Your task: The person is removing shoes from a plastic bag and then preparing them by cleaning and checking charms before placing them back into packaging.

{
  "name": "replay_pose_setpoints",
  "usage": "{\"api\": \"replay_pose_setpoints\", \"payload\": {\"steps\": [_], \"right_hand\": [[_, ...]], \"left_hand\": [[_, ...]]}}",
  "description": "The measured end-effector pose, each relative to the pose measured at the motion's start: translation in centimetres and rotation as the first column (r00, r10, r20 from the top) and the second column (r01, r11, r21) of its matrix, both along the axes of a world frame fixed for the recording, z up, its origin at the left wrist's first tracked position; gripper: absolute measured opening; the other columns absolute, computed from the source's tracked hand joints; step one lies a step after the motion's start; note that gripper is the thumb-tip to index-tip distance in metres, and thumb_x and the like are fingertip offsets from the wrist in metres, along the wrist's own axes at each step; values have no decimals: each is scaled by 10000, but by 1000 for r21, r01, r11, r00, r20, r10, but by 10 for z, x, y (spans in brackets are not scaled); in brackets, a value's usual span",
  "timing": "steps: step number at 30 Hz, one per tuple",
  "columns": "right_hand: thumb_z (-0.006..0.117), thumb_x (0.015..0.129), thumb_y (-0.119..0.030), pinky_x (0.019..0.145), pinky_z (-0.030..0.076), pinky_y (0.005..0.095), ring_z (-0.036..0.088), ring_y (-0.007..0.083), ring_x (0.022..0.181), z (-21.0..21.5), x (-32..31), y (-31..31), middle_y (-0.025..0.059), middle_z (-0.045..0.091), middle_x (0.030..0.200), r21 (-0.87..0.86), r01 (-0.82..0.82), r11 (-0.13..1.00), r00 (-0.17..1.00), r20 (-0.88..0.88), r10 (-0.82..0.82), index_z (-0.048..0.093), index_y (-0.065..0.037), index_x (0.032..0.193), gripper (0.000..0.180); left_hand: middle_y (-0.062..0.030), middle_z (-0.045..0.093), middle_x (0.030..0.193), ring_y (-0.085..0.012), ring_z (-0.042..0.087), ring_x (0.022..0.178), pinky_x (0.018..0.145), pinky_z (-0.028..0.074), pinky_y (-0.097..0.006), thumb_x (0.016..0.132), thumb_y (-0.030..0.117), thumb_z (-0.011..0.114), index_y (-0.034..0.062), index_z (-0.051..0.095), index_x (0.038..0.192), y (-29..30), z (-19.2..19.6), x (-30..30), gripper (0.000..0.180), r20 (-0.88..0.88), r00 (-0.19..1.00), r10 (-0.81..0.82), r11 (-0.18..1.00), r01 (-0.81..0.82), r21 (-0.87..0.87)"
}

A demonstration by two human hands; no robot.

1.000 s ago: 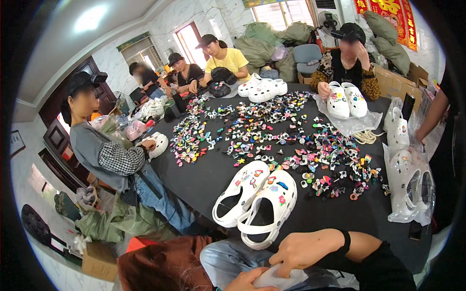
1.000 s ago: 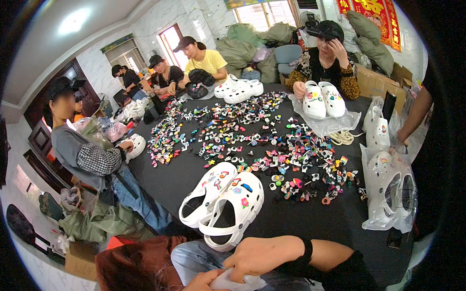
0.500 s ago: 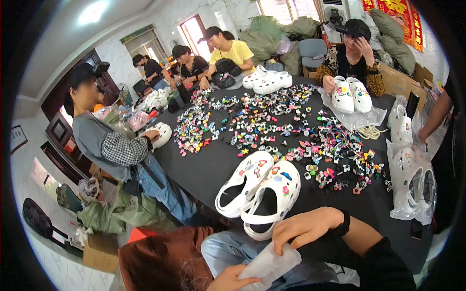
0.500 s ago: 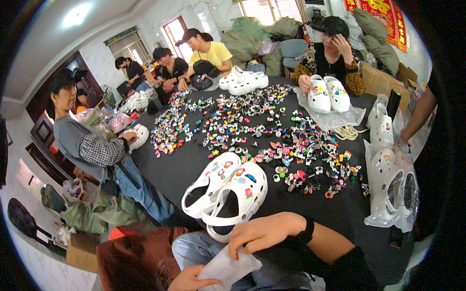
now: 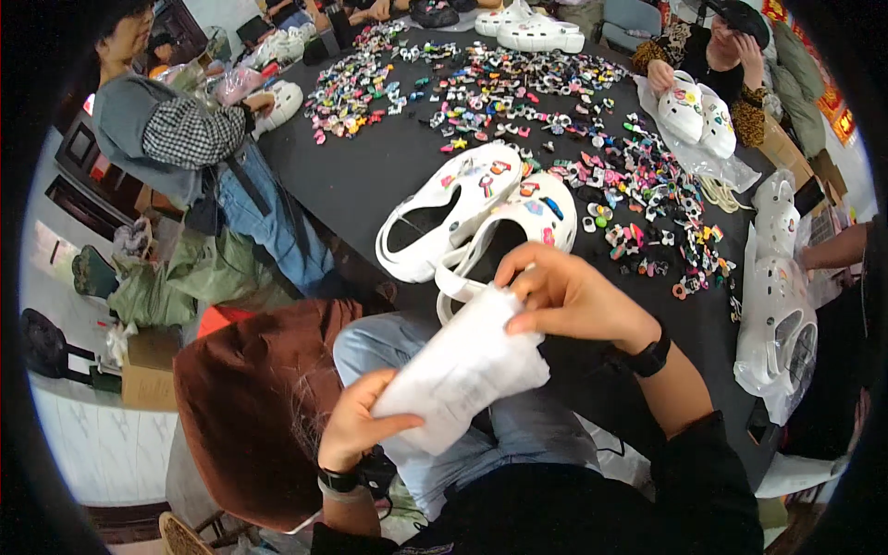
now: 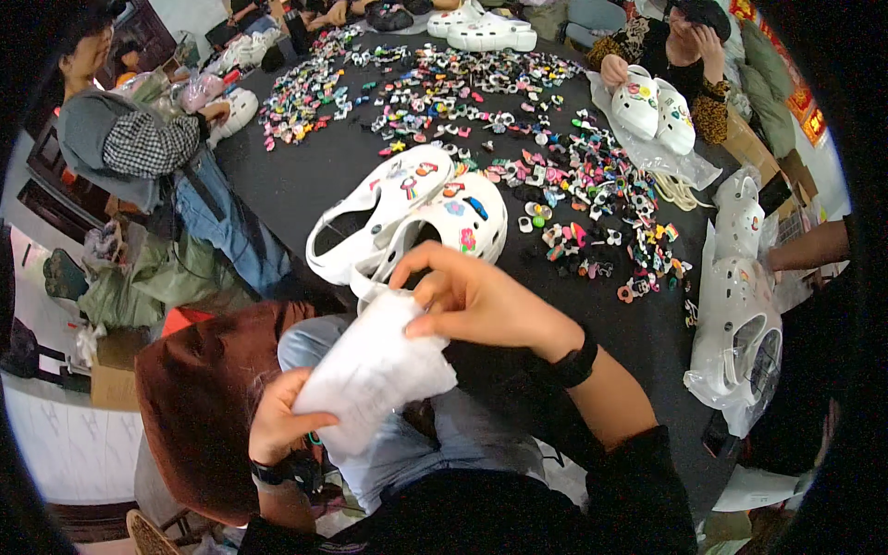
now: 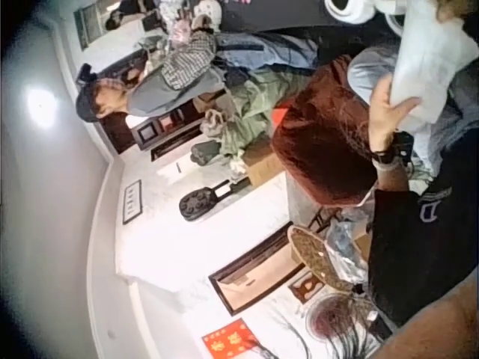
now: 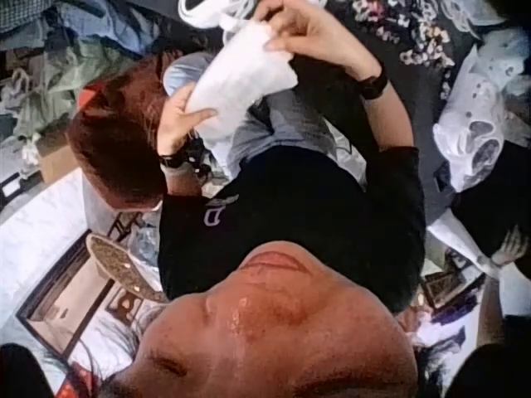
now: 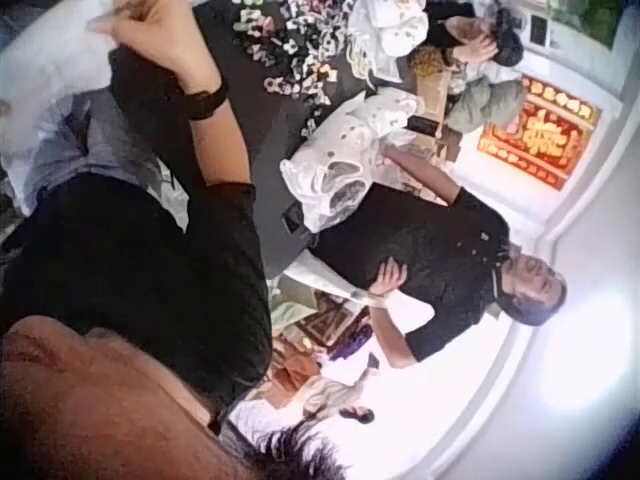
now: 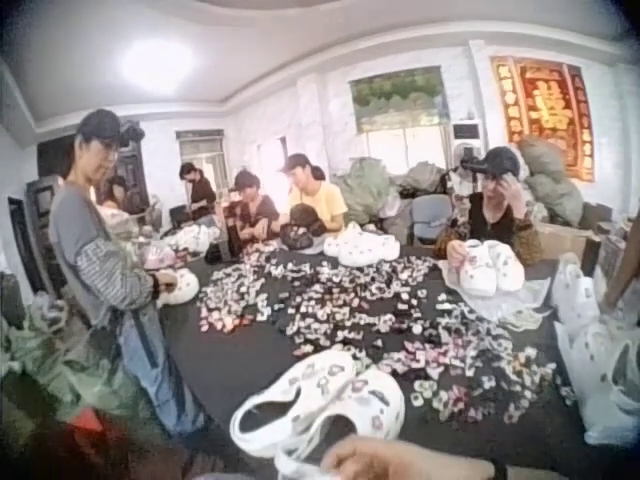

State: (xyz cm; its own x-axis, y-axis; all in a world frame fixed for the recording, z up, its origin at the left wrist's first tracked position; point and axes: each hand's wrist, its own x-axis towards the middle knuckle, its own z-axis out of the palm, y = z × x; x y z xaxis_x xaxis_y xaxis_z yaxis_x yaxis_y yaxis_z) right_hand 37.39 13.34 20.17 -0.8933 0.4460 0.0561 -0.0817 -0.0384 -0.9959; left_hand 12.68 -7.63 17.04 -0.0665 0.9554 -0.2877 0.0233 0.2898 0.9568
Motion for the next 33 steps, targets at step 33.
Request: {"api": "replay_pose_setpoints", "payload": {"steps": [33], "right_hand": [[729,785,53,726,486,207,593,58,854,6,5,-7,-17,586,893,-79,185,980,976,-98,-192,491,-66,1224,514]], "left_hand": [[-175,373,1451,-251,420,1309,1076,345,-381,789,-89,658,-22,201,1468,3,-14,24,822,66,892,448,723,-405,559]]}}
